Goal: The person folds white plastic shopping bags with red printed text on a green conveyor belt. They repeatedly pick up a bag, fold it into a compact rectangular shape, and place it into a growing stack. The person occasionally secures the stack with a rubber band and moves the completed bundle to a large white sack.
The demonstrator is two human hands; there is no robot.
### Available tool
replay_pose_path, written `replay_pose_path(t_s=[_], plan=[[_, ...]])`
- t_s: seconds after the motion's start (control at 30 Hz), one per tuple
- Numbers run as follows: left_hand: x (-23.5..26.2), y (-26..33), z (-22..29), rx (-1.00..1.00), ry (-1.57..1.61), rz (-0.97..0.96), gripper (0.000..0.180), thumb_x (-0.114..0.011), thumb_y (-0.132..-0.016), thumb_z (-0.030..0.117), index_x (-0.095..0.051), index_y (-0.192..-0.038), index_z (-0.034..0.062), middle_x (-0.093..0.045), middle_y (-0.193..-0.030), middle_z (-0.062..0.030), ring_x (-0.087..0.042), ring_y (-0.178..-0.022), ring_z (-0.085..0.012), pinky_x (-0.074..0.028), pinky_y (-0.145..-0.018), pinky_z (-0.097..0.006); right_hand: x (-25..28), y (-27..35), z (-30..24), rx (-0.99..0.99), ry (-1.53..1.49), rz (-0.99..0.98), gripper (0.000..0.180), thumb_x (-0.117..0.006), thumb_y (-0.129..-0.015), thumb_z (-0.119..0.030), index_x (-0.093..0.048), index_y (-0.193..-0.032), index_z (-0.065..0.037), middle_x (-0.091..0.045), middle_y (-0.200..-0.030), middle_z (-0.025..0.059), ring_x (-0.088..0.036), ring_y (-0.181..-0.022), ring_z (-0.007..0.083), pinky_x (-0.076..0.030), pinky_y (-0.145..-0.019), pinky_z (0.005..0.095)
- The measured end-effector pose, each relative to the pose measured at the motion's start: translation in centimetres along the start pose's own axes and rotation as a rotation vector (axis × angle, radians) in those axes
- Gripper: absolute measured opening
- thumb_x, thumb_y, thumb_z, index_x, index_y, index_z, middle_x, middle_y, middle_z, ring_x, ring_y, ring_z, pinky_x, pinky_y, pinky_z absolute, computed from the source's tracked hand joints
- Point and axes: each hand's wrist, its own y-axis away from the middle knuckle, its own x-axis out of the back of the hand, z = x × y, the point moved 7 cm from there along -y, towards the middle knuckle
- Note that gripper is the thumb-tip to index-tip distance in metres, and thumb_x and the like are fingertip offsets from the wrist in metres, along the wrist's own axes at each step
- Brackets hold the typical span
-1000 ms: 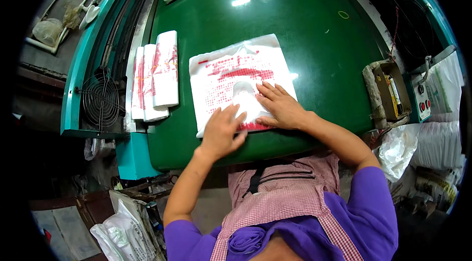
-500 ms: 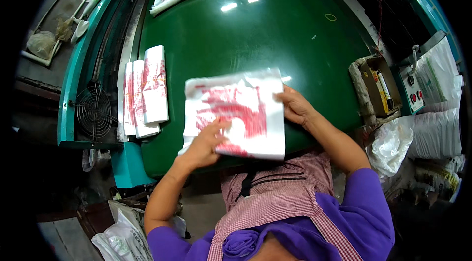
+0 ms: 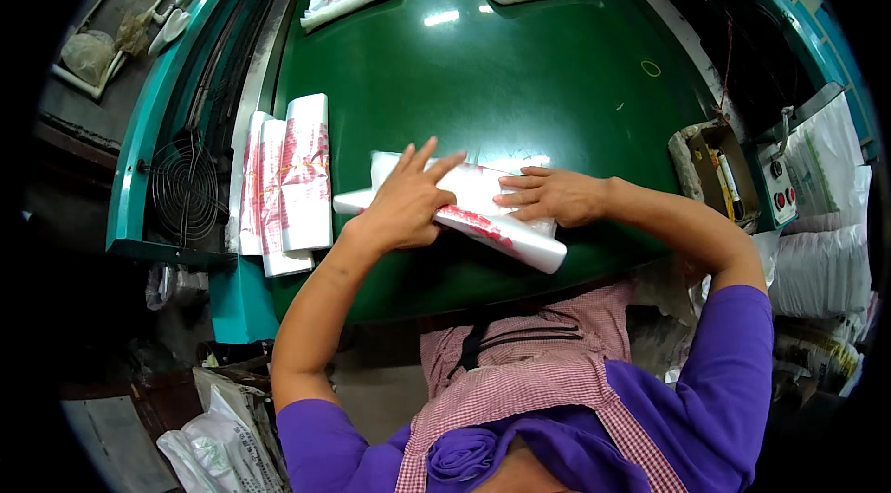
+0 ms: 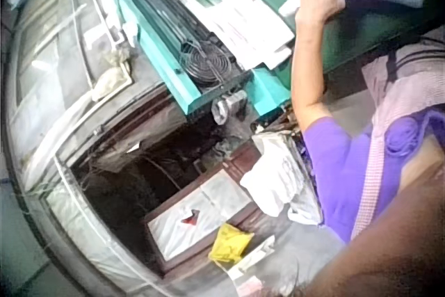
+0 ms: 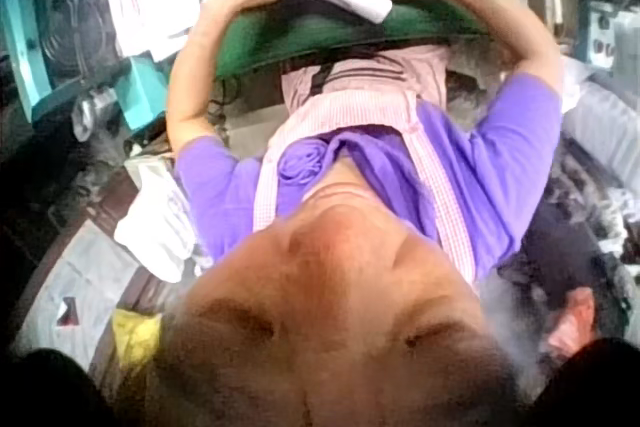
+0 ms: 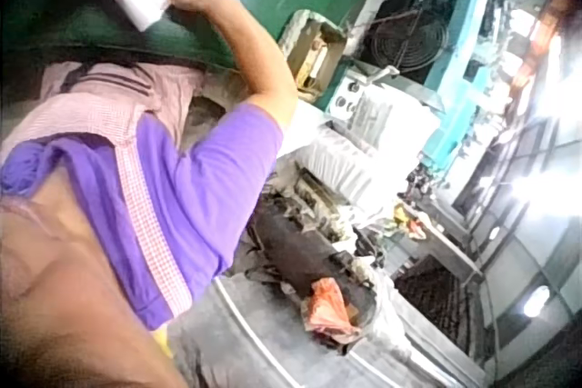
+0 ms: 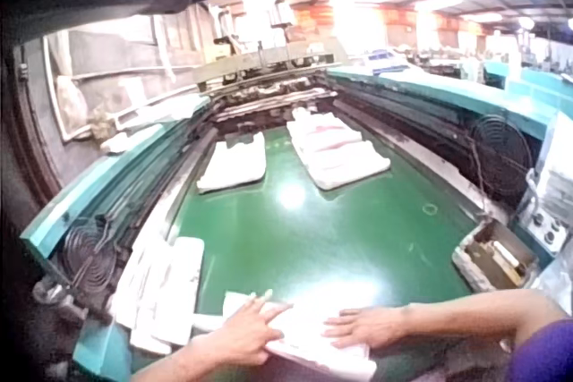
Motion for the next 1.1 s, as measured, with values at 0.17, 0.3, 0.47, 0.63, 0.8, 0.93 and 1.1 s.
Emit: replay_pose_path(t_s=[0.17, 0.3, 0.47, 0.63, 0.8, 0.93, 1.1], plan=[[-6.2, 2.8, 0.3, 0.259, 0.345, -0.329, 0.038, -0.062, -0.063, 0.009, -0.064, -0.101, 0.003, -0.058, -0.122, -0.018, -0.055, -0.109, -0.0348, -0.043, -0.093, -0.048, 2.1, 1.3, -1.1, -0.498, -0.616, -0.08, 0.047, -0.044, -0.096, -0.031, -0.05, -0.126, 0.004, -0.049, -0.132, 0.0241, -0.03, -0.133, 0.0444, -0.029, -0.11, 0.0436], [-4.9, 4.6, 5.5, 0.146, 0.202, -0.126, 0.047, -0.065, -0.068, 0.016, -0.058, -0.114, 0.0063, -0.058, -0.117, -0.0193, -0.059, -0.098, -0.0346, -0.049, -0.079, -0.044, 0.6, 0.6, -7.1, -0.456, -0.059, 0.071, 0.059, -0.062, -0.081, -0.039, -0.053, -0.123, 0.001, -0.047, -0.132, 0.0254, -0.037, -0.13, 0.0425, -0.035, -0.104, 0.0478], [-4.3, 8.4, -1.6, 0.482, 0.507, -0.197, 0.041, -0.066, -0.081, 0.022, -0.057, -0.118, 0.0049, -0.064, -0.076, -0.0182, -0.063, -0.063, -0.0344, -0.05, -0.063, -0.043, 1.0, 0.6, -1.0, -0.672, -0.467, -0.002, 0.036, -0.066, -0.078, -0.037, -0.066, -0.096, -0.005, -0.065, -0.103, 0.0171, -0.06, -0.097, 0.0351, -0.048, -0.082, 0.0426], [-5.5, 5.1, -5.3, 0.534, 0.196, 0.132, 0.031, -0.066, -0.081, 0.024, -0.062, -0.107, 0.0076, -0.062, -0.097, -0.0151, -0.059, -0.091, -0.031, -0.048, -0.077, -0.038, 1.1, 0.0, 5.4, -0.682, -0.655, 0.391, 0.035, -0.067, -0.08, -0.035, -0.065, -0.098, -0.006, -0.067, -0.09, 0.016, -0.063, -0.087, 0.0319, -0.049, -0.075, 0.0395], [-6.9, 1.3, -1.0, 0.486, 0.564, -0.101, 0.065, -0.081, -0.064, 0.028, -0.057, -0.12, 0.0039, -0.06, -0.108, -0.0155, -0.058, -0.1, -0.0302, -0.046, -0.09, -0.037, 6.8, 10.0, 16.2, -0.745, -0.313, 1.126, 0.04, -0.072, -0.075, -0.03, -0.064, -0.101, -0.001, -0.064, -0.094, 0.0181, -0.061, -0.09, 0.0323, -0.049, -0.078, 0.0403], [-8.8, 1.6, 1.7, 0.588, 0.938, -0.474, 0.053, -0.08, -0.067, 0.02, -0.059, -0.111, -0.0024, -0.065, -0.098, -0.0104, -0.061, -0.087, -0.0165, -0.05, -0.079, -0.031, 4.3, 25.0, 22.5, -1.897, -0.03, 1.024, 0.037, -0.069, -0.08, -0.024, -0.061, -0.109, -0.002, -0.054, -0.118, 0.0182, -0.054, -0.107, 0.0376, -0.047, -0.09, 0.044], [-7.9, 5.2, 3.4, 0.704, 1.261, -0.041, 0.047, -0.073, -0.073, 0.015, -0.056, -0.113, -0.0026, -0.063, -0.098, -0.0086, -0.061, -0.081, -0.0164, -0.049, -0.074, -0.029, 6.5, 18.2, 22.8, -1.545, -0.101, 0.968, 0.018, -0.06, -0.082, -0.019, -0.067, -0.088, -0.003, -0.066, -0.095, 0.0233, -0.065, -0.091, 0.0368, -0.053, -0.074, 0.0473]])
